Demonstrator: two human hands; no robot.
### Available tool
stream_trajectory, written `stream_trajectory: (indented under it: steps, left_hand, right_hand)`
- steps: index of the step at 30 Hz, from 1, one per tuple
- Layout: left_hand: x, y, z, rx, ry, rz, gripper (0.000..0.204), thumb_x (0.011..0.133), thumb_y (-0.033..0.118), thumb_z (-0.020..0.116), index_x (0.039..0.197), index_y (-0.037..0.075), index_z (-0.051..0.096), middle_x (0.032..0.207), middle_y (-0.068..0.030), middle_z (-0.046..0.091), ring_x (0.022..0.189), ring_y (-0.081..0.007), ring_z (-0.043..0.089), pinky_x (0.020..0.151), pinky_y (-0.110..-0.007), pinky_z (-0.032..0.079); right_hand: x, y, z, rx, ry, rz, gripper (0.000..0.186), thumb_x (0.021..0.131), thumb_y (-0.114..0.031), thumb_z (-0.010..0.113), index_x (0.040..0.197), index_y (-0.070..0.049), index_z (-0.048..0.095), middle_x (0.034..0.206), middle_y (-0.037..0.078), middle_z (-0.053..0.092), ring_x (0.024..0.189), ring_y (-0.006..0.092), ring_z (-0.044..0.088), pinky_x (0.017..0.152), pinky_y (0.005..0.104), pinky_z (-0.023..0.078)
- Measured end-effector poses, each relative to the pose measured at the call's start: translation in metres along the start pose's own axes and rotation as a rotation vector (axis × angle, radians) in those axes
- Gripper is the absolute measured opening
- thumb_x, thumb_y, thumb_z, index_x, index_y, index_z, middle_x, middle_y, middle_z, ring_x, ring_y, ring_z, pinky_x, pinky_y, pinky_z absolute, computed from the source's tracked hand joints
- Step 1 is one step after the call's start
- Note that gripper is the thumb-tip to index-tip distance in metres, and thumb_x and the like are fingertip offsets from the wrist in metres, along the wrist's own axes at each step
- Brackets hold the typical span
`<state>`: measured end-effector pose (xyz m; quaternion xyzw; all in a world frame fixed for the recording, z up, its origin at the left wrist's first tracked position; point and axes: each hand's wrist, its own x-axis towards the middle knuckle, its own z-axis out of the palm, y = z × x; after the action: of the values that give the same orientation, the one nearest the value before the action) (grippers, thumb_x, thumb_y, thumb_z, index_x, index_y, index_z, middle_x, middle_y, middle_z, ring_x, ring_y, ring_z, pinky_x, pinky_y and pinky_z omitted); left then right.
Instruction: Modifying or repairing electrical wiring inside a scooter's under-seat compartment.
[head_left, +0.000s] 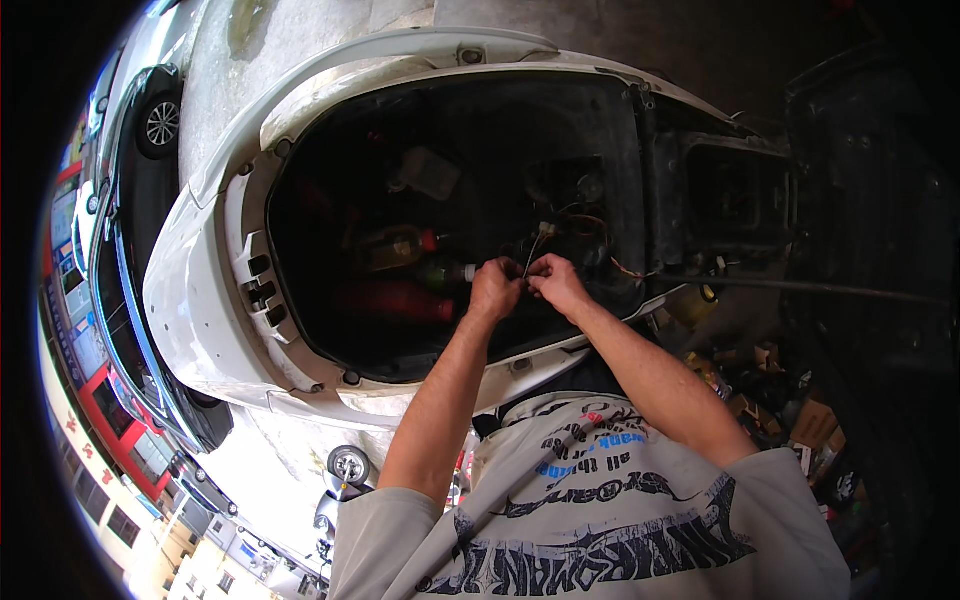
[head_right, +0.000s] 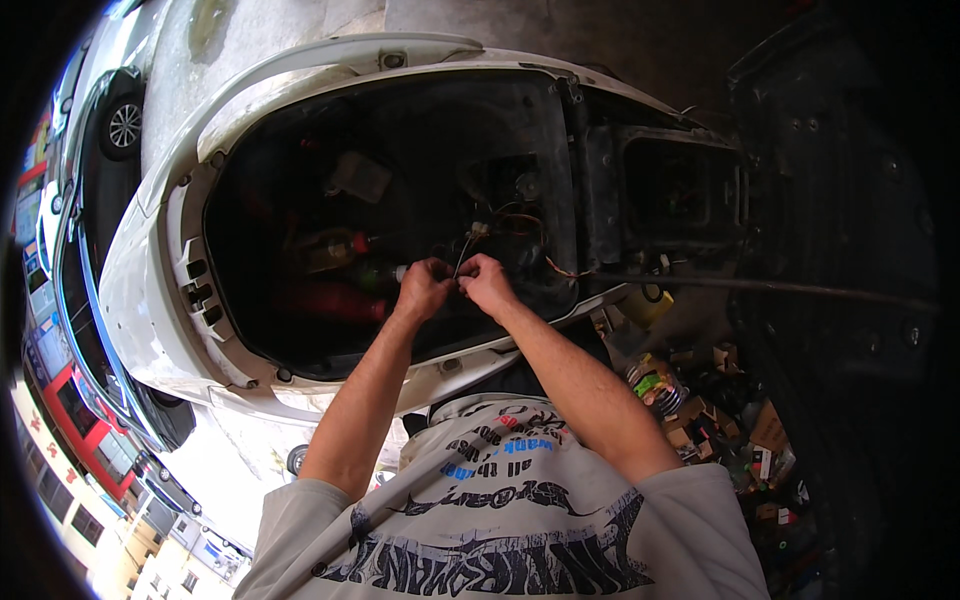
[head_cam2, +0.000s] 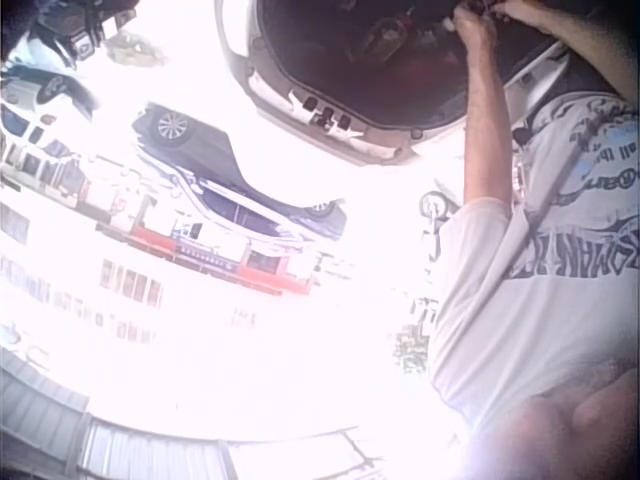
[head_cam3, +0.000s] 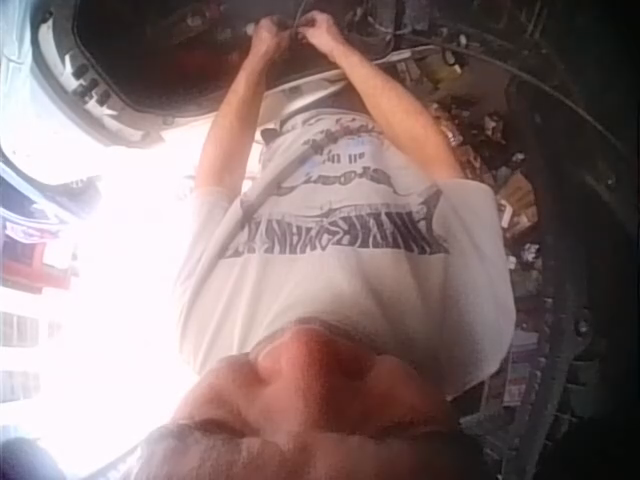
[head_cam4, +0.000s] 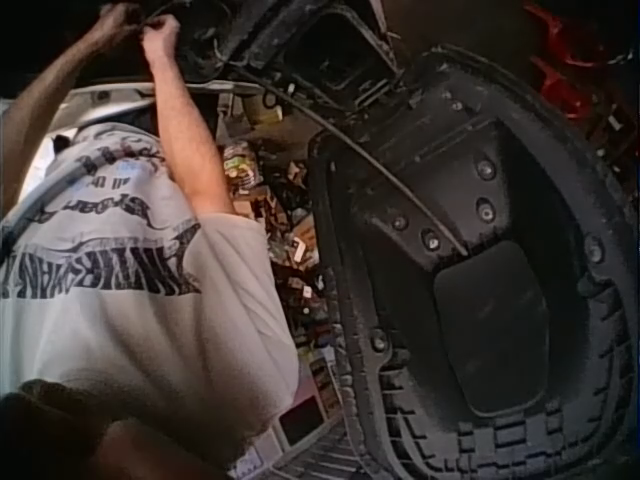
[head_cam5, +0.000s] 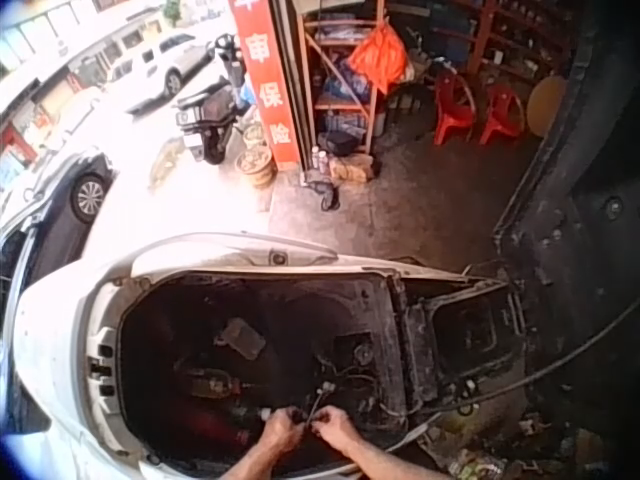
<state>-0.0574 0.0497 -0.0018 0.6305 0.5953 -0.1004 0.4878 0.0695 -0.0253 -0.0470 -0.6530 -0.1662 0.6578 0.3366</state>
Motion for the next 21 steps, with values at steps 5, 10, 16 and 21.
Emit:
stream_trajectory:
  steps: [5,10,16,21]
  left_hand:
    - [0.002,-0.001,0.001,-0.009,-0.002,0.014,0.023,0.073,0.012,0.071,0.095,0.004,0.069,0.093,-0.0168,0.07,0.092,-0.0301,0.068,0.081,-0.037,0.053]
    - [0.003,-0.005,0.003,-0.03,0.007,0.021,0.022,0.073,0.011,0.072,0.094,0.003,0.068,0.091,-0.0169,0.07,0.09,-0.0304,0.068,0.08,-0.037,0.053]
    - [0.001,-0.001,0.003,0.011,0.033,0.006,0.021,0.074,0.012,0.072,0.093,0.003,0.068,0.09,-0.018,0.069,0.089,-0.0312,0.068,0.079,-0.038,0.053]
    - [-0.001,0.001,0.003,0.016,0.054,-0.004,0.02,0.075,0.013,0.071,0.092,0.002,0.069,0.09,-0.019,0.069,0.089,-0.0325,0.068,0.079,-0.039,0.053]
  right_hand:
    - [0.012,0.009,-0.003,-0.307,0.065,-0.132,0.007,0.085,-0.004,0.063,0.09,-0.001,0.061,0.08,0.004,0.063,0.068,0.0117,0.061,0.059,0.026,0.052]
    - [0.007,-0.003,-0.001,0.029,0.034,0.052,0.005,0.083,-0.005,0.063,0.087,-0.003,0.062,0.076,0.004,0.063,0.069,0.0128,0.062,0.057,0.0288,0.051]
    - [0.004,-0.009,-0.004,0.069,-0.029,0.088,0.003,0.086,-0.005,0.062,0.087,-0.003,0.061,0.08,0.002,0.061,0.07,0.0115,0.06,0.061,0.0256,0.051]
    - [0.007,-0.006,-0.007,0.129,-0.029,0.117,0.003,0.087,-0.005,0.062,0.088,-0.004,0.06,0.08,0.002,0.062,0.071,0.012,0.061,0.062,0.0256,0.051]
